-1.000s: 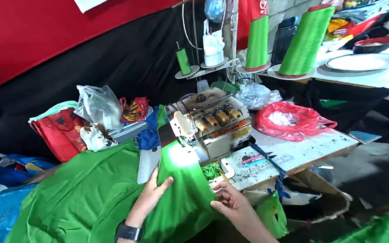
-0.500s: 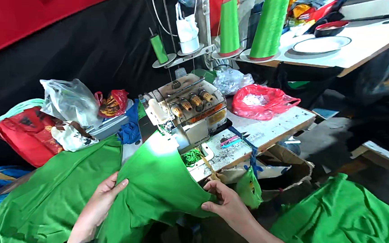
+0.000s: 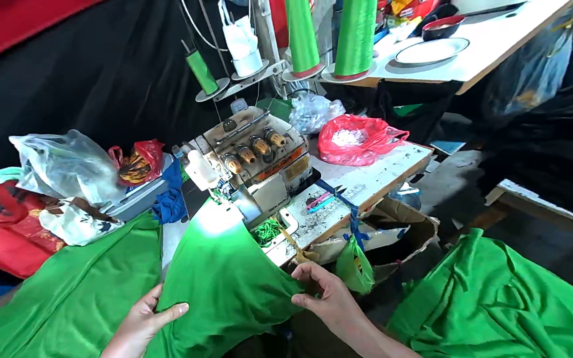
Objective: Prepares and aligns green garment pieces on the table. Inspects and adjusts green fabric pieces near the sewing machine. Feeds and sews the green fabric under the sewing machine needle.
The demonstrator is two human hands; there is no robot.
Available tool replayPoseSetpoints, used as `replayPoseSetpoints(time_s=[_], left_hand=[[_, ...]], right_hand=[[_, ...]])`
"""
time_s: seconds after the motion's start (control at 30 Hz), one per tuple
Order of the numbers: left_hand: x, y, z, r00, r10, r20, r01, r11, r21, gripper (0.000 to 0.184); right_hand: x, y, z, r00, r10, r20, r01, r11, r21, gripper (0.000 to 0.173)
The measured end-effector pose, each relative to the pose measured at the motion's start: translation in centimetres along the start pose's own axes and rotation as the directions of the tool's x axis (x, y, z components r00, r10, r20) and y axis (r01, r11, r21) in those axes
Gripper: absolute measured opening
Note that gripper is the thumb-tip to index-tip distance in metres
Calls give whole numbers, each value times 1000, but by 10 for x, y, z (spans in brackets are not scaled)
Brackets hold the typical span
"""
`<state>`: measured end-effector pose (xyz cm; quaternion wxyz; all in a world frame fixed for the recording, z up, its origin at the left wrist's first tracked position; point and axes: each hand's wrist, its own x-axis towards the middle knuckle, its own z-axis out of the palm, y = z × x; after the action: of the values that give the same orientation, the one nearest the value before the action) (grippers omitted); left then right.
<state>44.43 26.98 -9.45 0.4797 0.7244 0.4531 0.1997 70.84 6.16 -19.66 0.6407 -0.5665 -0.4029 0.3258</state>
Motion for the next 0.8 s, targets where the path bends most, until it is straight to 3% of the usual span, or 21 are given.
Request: replayPoseSetpoints(time_s=[0.13,0.47,0.63,0.8], left_hand=[[0,5,3,999,-30,22,30,1000,-2,48],[-1,1,8,999,-43,23,44,998,-40,42],[-1,-3,9,1000,-2,1,2,999,-54,32],[0,-2,4,996,78,-38,-80,995,-61,40]], right_hand=[[-3,1,-1,1000,11,-3,-11,998,67,38],[-10,-2,-4,999,-41,3,40,995,95,30],[-11,-1,-6,1000,-19,13,18,996,86,37],[-9,-5,-9,998,-65,14,65,997,51,42]])
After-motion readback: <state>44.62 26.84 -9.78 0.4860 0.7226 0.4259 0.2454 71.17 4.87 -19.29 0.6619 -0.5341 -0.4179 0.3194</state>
